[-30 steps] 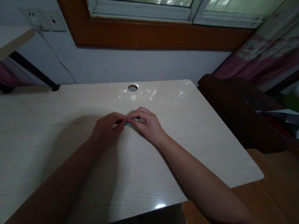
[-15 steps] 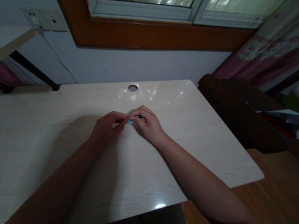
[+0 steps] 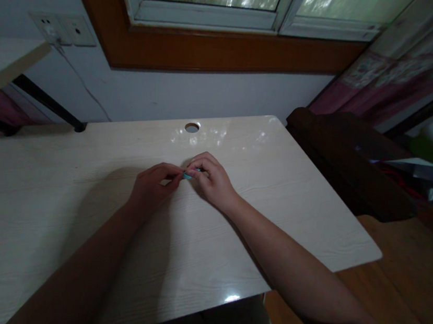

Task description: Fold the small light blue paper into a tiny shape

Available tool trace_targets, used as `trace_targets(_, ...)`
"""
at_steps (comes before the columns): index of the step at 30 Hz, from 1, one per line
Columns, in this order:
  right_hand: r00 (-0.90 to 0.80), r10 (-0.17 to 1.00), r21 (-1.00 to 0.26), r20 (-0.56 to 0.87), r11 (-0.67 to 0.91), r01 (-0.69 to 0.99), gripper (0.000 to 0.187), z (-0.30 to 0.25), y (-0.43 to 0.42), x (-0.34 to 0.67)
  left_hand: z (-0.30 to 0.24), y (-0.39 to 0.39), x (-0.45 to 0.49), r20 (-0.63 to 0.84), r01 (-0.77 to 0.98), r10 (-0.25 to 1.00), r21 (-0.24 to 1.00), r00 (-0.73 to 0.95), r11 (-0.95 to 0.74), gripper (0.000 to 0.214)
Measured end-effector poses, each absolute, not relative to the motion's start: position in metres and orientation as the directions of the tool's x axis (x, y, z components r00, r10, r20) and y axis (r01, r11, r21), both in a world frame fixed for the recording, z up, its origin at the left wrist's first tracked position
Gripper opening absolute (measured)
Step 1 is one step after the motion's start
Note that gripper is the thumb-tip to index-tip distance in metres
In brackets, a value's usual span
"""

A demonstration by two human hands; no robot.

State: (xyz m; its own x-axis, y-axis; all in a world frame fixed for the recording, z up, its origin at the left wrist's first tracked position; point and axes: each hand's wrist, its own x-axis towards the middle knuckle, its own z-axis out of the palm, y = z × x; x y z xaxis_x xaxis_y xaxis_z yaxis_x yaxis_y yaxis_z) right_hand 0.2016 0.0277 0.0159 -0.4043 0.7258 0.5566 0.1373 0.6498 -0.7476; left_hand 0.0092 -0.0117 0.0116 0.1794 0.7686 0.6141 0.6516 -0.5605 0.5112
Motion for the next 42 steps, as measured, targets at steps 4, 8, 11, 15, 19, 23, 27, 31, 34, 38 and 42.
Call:
trace_targets(4, -0.369, 0.761, -0.777, 0.534, 0.613, 0.14, 0.01, 0.017, 0.03, 0.203, 0.012, -0.012, 0.007, 0.607, 0.661, 0.779, 0.521, 0.158, -0.54, 0.01)
trace_targets(8, -0.299, 0.812, -0.82, 0.5, 0.556, 0.137, 0.011, 0.014, 0.034, 0.207, 0.007, -0.011, 0.003, 0.527, 0.575, 0.847, 0.674, 0.066, -0.464, 0.011)
trace_targets(11, -0.276, 0.838, -0.841, 0.472, 0.521, 0.146, 0.012, 0.013, 0.036, 0.209, 0.005, -0.01, 0.0, 0.479, 0.479, 0.878, 0.774, -0.015, -0.414, 0.014)
trace_targets(15, -0.285, 0.842, -0.847, 0.457, 0.51, 0.147, 0.013, 0.013, 0.036, 0.207, 0.003, -0.008, 0.001, 0.439, 0.405, 0.898, 0.818, 0.019, -0.408, 0.022)
trace_targets(19, -0.306, 0.841, -0.856, 0.445, 0.5, 0.129, 0.014, 0.013, 0.034, 0.205, 0.001, -0.007, 0.006, 0.434, 0.43, 0.892, 0.786, 0.129, -0.444, 0.028)
trace_targets(23, -0.343, 0.846, -0.879, 0.407, 0.465, 0.103, 0.014, 0.011, 0.033, 0.204, 0.002, -0.009, 0.007, 0.433, 0.56, 0.892, 0.71, 0.132, -0.428, 0.021)
trace_targets(27, -0.374, 0.864, -0.92, 0.336, 0.386, 0.064, 0.017, 0.012, 0.031, 0.202, 0.009, -0.012, 0.007, 0.388, 0.544, 0.915, 0.748, 0.108, -0.381, 0.019)
trace_targets(31, -0.383, 0.878, -0.944, 0.289, 0.327, 0.039, 0.023, 0.013, 0.029, 0.201, 0.012, -0.013, 0.007, 0.352, 0.48, 0.934, 0.811, 0.057, -0.335, 0.02)
trace_targets(34, -0.403, 0.869, -0.938, 0.287, 0.341, 0.067, 0.026, 0.011, 0.03, 0.201, 0.012, -0.013, 0.007, 0.33, 0.441, 0.944, 0.843, 0.029, -0.308, 0.02)
trace_targets(38, -0.419, 0.87, -0.933, 0.26, 0.339, 0.124, 0.023, 0.009, 0.03, 0.202, 0.012, -0.012, 0.007, 0.29, 0.388, 0.957, 0.88, 0.019, -0.275, 0.021)
trace_targets(42, -0.43, 0.873, -0.945, 0.232, 0.307, 0.113, 0.022, 0.01, 0.03, 0.202, 0.013, -0.012, 0.007, 0.25, 0.334, 0.965, 0.906, 0.076, -0.261, 0.024)
